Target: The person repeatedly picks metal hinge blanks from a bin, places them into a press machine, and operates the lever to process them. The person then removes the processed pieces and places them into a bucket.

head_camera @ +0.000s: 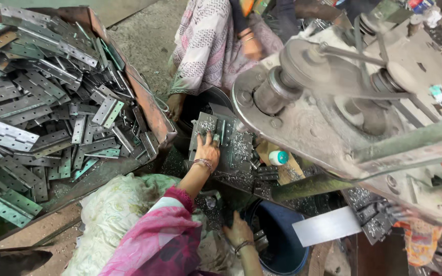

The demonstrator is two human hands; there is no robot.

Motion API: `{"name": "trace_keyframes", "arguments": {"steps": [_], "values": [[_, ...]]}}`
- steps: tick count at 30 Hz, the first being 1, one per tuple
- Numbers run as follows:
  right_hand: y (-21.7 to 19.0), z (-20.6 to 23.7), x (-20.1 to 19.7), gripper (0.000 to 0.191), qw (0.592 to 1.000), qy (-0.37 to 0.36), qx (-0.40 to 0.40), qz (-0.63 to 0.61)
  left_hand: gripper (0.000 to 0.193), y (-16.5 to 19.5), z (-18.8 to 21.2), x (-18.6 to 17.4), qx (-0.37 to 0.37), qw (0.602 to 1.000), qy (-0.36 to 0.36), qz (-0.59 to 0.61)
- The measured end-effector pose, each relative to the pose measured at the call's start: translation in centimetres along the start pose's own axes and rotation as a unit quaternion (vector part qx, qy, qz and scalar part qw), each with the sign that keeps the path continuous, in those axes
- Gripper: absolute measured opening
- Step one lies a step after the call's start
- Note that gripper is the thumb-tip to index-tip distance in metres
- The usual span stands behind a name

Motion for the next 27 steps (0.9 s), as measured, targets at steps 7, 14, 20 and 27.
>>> {"name": "trace_keyframes", "arguments": {"steps": [7,14,20,27], "values": [[-0.6,1.0,-2.1,0.062,1.000,-0.003,-0.013,0.007,0.039,3.1,7.6,4.4,0.069,0.997,0.042,-0.003],[-0.3,1.8,-1.8,0.064,1.000,0.001,-0.017,0.012,0.041,3.5,8.5,4.4,0.084,0.982,0.167,-0.029],[-2.7,2.3,-6.9,0.082,0.940,0.243,-0.232,-0.054,0.040,4.1,10.2,0.9,0.087,0.955,0.278,0.052],[-2.7,-1.9,-12.2,0.058,0.841,0.242,-0.259,-0.408,0.022,1.6,7.2,2.0,0.029,0.855,0.210,0.474]]}}
Point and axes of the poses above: each hand's wrist, its own z-axis away from the middle knuckle, its own x-axis out of the palm, y = z × x, the point moved 8 cm from there along -z, towards the middle knuckle, and after that the axes turned 6 degrees about -y, right-handed, at the moved point
